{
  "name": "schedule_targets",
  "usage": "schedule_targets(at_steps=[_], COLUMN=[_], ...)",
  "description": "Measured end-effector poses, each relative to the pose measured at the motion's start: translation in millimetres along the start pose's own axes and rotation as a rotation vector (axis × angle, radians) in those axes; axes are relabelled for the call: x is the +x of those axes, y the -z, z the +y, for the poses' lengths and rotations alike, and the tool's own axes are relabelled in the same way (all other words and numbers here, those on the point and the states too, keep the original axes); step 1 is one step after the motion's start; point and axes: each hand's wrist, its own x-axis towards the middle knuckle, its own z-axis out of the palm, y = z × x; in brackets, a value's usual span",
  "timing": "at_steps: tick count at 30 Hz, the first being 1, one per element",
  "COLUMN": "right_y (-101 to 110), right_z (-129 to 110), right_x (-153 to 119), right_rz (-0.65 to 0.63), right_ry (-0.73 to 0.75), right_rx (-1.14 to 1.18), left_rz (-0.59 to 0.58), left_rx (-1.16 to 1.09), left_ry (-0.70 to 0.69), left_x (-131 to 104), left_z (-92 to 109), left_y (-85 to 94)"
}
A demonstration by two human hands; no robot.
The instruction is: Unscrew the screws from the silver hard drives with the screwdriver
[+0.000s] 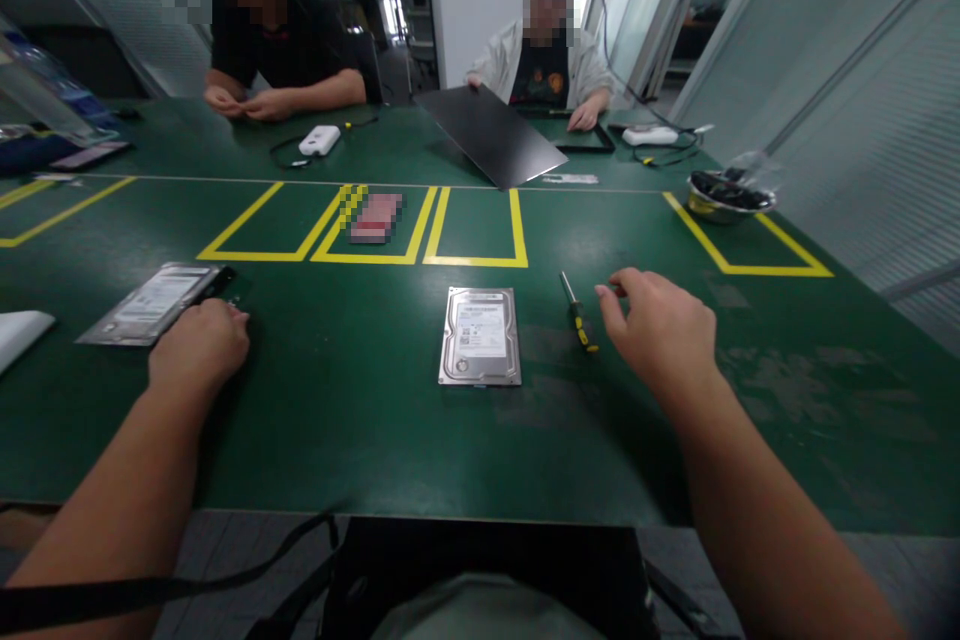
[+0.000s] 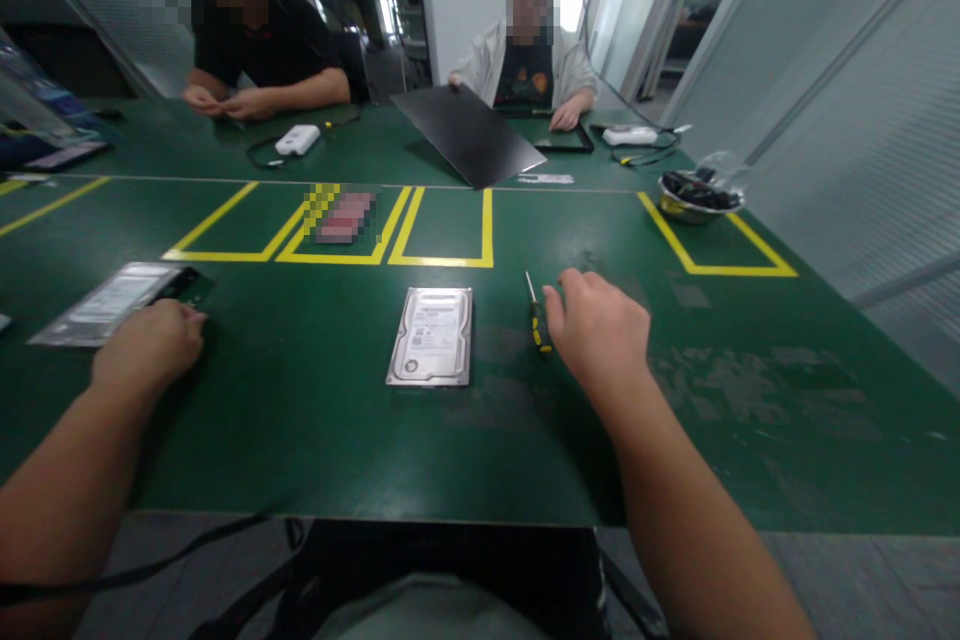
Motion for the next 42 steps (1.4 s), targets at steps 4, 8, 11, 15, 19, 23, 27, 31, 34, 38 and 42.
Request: schedule_targets(at_steps=[4,8,11,15,19,23,27,31,34,38,42], right_y=[-2.3,-3.2,-3.3,-4.3,-5.5,-5.3,-4.8,-5.0,-4.6,-4.5,-7.3], right_z=[0.7,0.5,0.1,-0.8,-0.3,2.9,5.1,1.5,-4.4,-15.2,-29.2], right_x=[-0.4,-1.4,-1.6,-0.8,0.5,2.0,2.7,1.6,-1.3,-8.1,-15.2], right_rz=[0.05,0.062,0.06,0.049,0.049,0.085,0.099,0.066,0.048,0.091,0.172], right_ry=[0.014,0.04,0.049,0.053,0.047,0.014,-0.015,0.012,0.058,0.153,0.298], right_rx=[-0.01,0.001,0.006,0.008,0.014,0.006,0.008,0.012,0.004,0.026,0.096], left_rz=[0.025,0.019,0.012,0.046,0.077,0.156,0.232,0.271,0.288,0.305,0.244], left_rx=[-0.003,0.007,-0.004,-0.062,-0.114,-0.194,-0.266,-0.228,-0.259,-0.448,-0.609], left_ry=[0.01,0.01,0.019,0.004,-0.001,-0.053,-0.134,-0.298,-0.438,-0.591,-0.786], left_x=[-5.1,-6.0,-4.5,-2.3,-2.6,-8.6,-20.5,-33.7,-42.1,-56.8,-75.9], left_z=[4.3,5.9,6.2,7.9,13.4,23.3,39.3,63.7,87.0,125.1,167.5], left_y=[3.0,3.9,2.3,-1.2,-2.6,2.3,11.8,18.9,21.3,27.0,35.5])
